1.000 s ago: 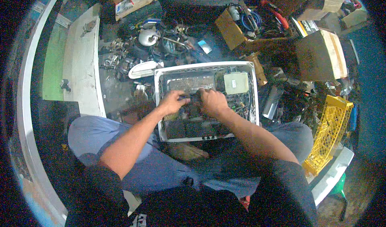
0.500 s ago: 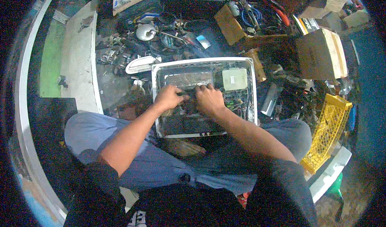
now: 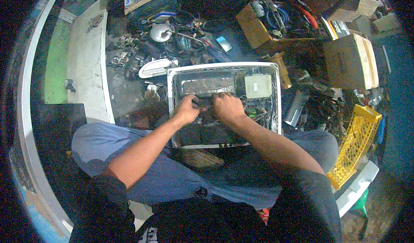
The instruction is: The person sits on the floor in a cluttered workshop and works on the internal components of a disassembled white appliance. They handle various wires, connectors, and mechanical parts, moving them around within the chassis and occasionally placing them into a yellow crate. The person also handles a black cylindrical component and a white plastic part, seemingly organizing or inspecting the internal assembly.
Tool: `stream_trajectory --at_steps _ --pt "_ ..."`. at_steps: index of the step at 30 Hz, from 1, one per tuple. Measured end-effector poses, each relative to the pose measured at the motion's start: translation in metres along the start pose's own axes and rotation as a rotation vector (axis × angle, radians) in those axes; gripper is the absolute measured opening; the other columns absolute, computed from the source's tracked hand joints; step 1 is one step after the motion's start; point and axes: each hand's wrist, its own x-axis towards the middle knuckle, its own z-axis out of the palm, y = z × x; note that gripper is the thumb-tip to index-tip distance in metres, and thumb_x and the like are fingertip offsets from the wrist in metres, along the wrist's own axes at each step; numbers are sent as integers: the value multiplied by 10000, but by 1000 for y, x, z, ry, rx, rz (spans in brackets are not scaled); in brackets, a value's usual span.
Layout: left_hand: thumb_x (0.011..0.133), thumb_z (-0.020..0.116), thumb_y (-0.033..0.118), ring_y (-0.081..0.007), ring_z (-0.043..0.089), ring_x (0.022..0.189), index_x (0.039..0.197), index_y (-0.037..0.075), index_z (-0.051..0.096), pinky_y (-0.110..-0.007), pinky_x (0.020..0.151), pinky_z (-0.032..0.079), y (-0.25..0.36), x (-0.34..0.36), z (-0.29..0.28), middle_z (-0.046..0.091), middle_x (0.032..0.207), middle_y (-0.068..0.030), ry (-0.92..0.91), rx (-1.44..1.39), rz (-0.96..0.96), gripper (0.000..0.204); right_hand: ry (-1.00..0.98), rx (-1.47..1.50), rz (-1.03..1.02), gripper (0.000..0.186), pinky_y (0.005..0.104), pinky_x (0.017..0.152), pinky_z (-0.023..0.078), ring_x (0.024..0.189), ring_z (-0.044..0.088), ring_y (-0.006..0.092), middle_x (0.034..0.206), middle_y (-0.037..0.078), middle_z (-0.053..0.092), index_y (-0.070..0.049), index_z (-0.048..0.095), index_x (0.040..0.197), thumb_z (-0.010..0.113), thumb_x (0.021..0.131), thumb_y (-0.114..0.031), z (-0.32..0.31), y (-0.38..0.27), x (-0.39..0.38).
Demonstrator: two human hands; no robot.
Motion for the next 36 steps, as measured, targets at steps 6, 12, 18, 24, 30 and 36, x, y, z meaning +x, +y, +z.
stream_trajectory --at_steps 6,12,18,24,30,36 --pt "748 888 363 -299 707 801 1076 32 648 -423 732 534 24 -19 -9 728 843 -121 98 75 -2 524 -210 -73 -49 954 469 959 544 1262 530 381 1255 225 611 0 407 1479 764 790 -554 -16 -1 -5" --pt "764 862 421 -333 719 919 1072 53 648 -456 822 549 23 -21 -9 741 892 -108 -4 135 25 526 -40 -276 -121 854 466 971 522 1258 527 345 1347 186 534 -83 481 1443 789 746 -469 -13 -5 -13" --pt "775 843 446 -371 718 918 951 37 685 -492 784 569 36 -27 -12 735 902 -177 62 312 91 472 -20 -212 -86 549 462 954 505 1229 547 343 1338 134 537 -186 520 1425 644 901 -293 -11 -7 -23" --pt "773 847 422 -401 720 931 973 -9 717 -517 779 579 42 -24 -19 735 948 -227 -6 340 70 493 66 -235 -128 553 465 952 503 1224 556 329 1308 121 565 -223 478 1474 586 933 -258 4 -1 -25" --pt "820 806 391 -416 710 951 1019 31 739 -514 815 575 36 -20 -22 730 978 -233 -23 301 73 417 -54 -272 -113 776 490 1027 447 1270 518 340 1374 151 518 -257 489 1483 774 796 -477 -18 -5 -13" --pt "848 760 384 -394 712 922 1044 101 766 -492 831 565 46 -30 -53 740 960 -199 198 104 122 344 -5 -47 -41 591 497 1021 464 1227 553 363 1259 179 581 -195 619 1354 727 857 -496 -47 -3 3"
